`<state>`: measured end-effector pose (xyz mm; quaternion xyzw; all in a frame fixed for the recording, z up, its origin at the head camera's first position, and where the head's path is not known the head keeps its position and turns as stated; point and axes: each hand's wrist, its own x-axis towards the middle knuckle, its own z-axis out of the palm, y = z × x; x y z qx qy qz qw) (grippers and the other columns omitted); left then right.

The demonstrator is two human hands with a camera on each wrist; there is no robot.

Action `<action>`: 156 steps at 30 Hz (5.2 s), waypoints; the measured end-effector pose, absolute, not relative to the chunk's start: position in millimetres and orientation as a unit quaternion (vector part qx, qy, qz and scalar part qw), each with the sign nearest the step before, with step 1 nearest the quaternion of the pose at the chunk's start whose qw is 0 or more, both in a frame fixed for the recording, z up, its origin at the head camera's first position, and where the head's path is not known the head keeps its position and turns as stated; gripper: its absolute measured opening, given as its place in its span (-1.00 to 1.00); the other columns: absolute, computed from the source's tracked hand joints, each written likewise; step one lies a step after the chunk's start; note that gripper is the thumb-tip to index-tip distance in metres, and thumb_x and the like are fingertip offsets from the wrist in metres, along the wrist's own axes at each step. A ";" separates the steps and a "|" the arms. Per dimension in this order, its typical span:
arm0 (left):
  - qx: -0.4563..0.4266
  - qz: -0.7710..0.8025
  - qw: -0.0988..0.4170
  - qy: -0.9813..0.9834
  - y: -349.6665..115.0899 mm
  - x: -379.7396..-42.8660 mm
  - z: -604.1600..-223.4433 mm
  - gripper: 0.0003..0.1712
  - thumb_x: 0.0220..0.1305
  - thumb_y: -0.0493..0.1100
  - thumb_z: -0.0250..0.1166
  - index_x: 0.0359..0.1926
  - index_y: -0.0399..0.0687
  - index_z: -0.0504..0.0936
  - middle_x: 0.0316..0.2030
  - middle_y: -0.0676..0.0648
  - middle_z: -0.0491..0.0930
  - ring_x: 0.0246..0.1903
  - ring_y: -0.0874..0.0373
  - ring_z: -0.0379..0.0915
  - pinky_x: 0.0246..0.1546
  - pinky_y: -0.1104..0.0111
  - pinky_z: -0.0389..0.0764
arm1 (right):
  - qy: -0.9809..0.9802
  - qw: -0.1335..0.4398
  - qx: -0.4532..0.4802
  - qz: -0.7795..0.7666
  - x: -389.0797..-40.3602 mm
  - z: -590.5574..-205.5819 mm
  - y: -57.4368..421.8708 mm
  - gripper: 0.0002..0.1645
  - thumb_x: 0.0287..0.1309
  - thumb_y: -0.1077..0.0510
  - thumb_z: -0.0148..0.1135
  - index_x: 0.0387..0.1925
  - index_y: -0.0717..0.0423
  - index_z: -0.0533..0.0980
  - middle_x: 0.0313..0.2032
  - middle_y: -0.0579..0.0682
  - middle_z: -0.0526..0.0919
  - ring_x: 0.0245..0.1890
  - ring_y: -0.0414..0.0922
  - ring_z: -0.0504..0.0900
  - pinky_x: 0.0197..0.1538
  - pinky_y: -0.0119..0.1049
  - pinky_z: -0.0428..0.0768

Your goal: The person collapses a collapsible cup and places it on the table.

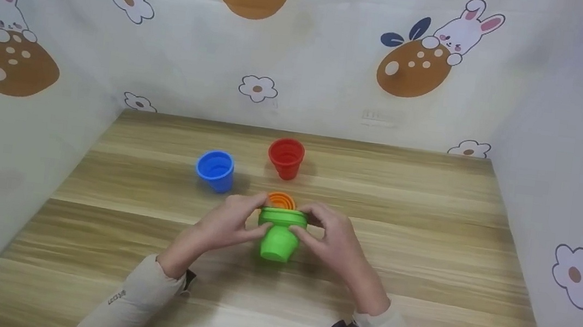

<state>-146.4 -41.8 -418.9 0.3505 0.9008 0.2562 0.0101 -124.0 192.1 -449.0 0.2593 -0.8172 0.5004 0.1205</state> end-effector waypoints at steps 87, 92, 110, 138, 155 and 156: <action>0.308 0.499 0.118 0.801 -38.1 -166.7 -421.8 -0.61 0.29 -0.27 0.23 0.15 -0.15 0.53 0.02 -0.10 0.66 -0.04 0.14 0.56 0.11 0.31 0.62 | -0.782 -0.061 0.137 0.605 -140.1 -427.1 187.6 -0.68 0.26 0.24 0.29 -0.03 0.34 0.49 -0.12 -0.01 0.64 -0.09 -0.31 0.63 0.04 -0.49 0.59; 0.298 0.562 0.145 0.758 -40.2 -168.2 -426.3 -0.56 0.31 -0.25 0.24 0.19 -0.21 0.44 0.12 -0.19 0.61 0.12 0.09 0.54 0.21 0.33 0.56 | -0.767 -0.048 0.110 0.630 -140.3 -431.1 187.1 -0.73 0.29 0.26 0.26 -0.07 0.38 0.49 -0.18 -0.09 0.67 -0.15 -0.30 0.66 -0.03 -0.46 0.64; 0.293 0.502 0.104 0.807 -33.1 -162.3 -422.9 -0.66 0.26 -0.29 0.25 0.06 -0.17 0.55 -0.08 -0.12 0.63 -0.16 0.21 0.51 -0.06 0.45 0.63 | -0.815 0.042 0.163 0.555 -138.8 -433.4 175.3 -0.76 0.21 0.30 0.33 -0.10 0.31 0.55 -0.15 0.12 0.70 -0.11 -0.31 0.61 0.01 -0.54 0.61; 0.273 0.614 0.209 0.710 -44.1 -181.5 -416.1 -0.53 0.43 -0.22 0.15 0.30 -0.23 0.37 0.16 -0.24 0.51 0.04 0.16 0.48 0.15 0.39 0.55 | -0.712 -0.127 0.154 0.674 -149.0 -421.0 187.4 -0.51 0.32 0.24 0.22 0.19 0.33 0.31 -0.06 -0.16 0.62 -0.06 -0.27 0.66 -0.02 -0.41 0.68; 0.260 0.545 0.097 0.791 -31.3 -181.1 -412.4 -0.66 0.38 -0.26 0.24 0.15 -0.10 0.51 0.04 -0.10 0.60 0.05 0.02 0.52 0.14 0.18 0.64 | -0.776 0.037 0.139 0.614 -149.4 -428.9 173.5 -0.68 0.26 0.43 0.19 0.05 0.37 0.48 -0.02 0.23 0.65 -0.12 -0.35 0.64 -0.14 -0.45 0.71; 0.260 0.533 0.083 0.801 -30.0 -180.6 -412.7 -0.66 0.39 -0.24 0.24 0.16 -0.07 0.52 0.03 -0.07 0.61 0.02 0.05 0.53 0.12 0.22 0.65 | -0.778 0.043 0.139 0.611 -149.3 -429.7 173.3 -0.68 0.28 0.41 0.19 0.05 0.36 0.48 -0.01 0.24 0.65 -0.11 -0.35 0.65 -0.15 -0.45 0.71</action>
